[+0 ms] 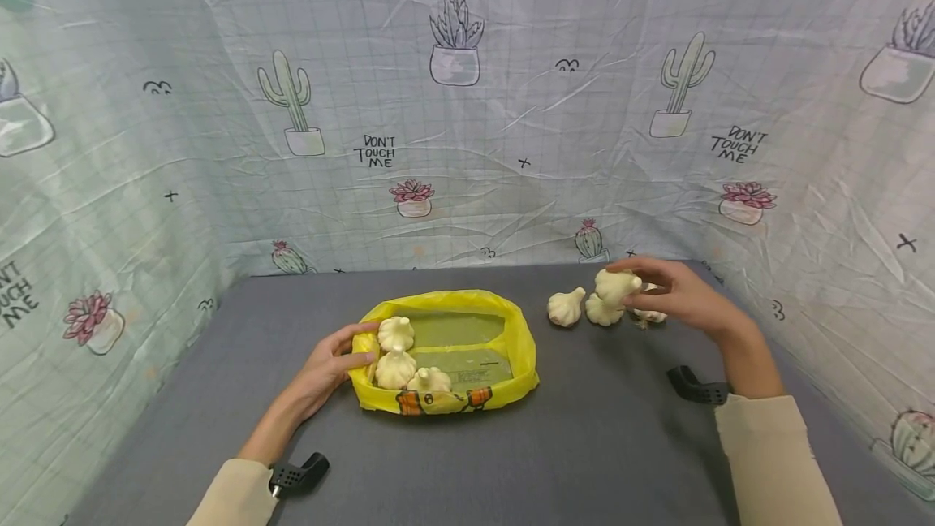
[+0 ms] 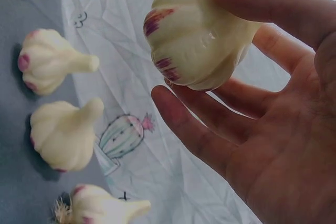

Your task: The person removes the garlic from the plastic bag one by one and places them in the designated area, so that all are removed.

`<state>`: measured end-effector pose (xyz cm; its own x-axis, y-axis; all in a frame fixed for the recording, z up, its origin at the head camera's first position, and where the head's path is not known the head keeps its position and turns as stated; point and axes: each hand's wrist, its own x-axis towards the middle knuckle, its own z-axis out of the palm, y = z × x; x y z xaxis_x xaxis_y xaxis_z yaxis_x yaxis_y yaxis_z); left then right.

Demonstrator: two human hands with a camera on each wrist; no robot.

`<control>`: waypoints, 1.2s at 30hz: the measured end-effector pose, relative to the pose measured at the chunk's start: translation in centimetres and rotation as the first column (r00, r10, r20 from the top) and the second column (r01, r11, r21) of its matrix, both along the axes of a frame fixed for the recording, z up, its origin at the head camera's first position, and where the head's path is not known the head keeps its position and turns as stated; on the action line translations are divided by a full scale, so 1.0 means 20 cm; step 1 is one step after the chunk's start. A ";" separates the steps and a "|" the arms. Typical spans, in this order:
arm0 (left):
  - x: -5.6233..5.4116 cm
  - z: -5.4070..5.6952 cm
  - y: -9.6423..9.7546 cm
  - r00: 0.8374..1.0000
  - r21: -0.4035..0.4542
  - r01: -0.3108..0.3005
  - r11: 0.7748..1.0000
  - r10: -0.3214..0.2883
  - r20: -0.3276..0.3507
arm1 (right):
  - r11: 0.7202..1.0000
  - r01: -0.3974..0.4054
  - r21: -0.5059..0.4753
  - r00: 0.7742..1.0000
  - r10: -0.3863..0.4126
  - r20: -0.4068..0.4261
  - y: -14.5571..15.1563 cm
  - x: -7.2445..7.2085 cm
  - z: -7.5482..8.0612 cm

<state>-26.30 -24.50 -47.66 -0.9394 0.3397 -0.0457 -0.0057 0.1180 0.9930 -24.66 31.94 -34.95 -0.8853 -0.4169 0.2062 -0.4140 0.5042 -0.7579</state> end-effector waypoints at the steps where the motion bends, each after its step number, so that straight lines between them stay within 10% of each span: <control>1: 0.00 0.00 0.00 1.000 -0.001 -0.001 1.000 0.001 0.000 | 1.000 0.023 0.000 1.000 -0.023 0.006 0.01 0.00 0.00; 36: 0.00 0.00 0.01 1.000 -0.013 -0.006 1.000 0.006 0.007 | 0.951 0.279 -0.130 0.960 -0.279 0.024 0.37 -0.04 -0.14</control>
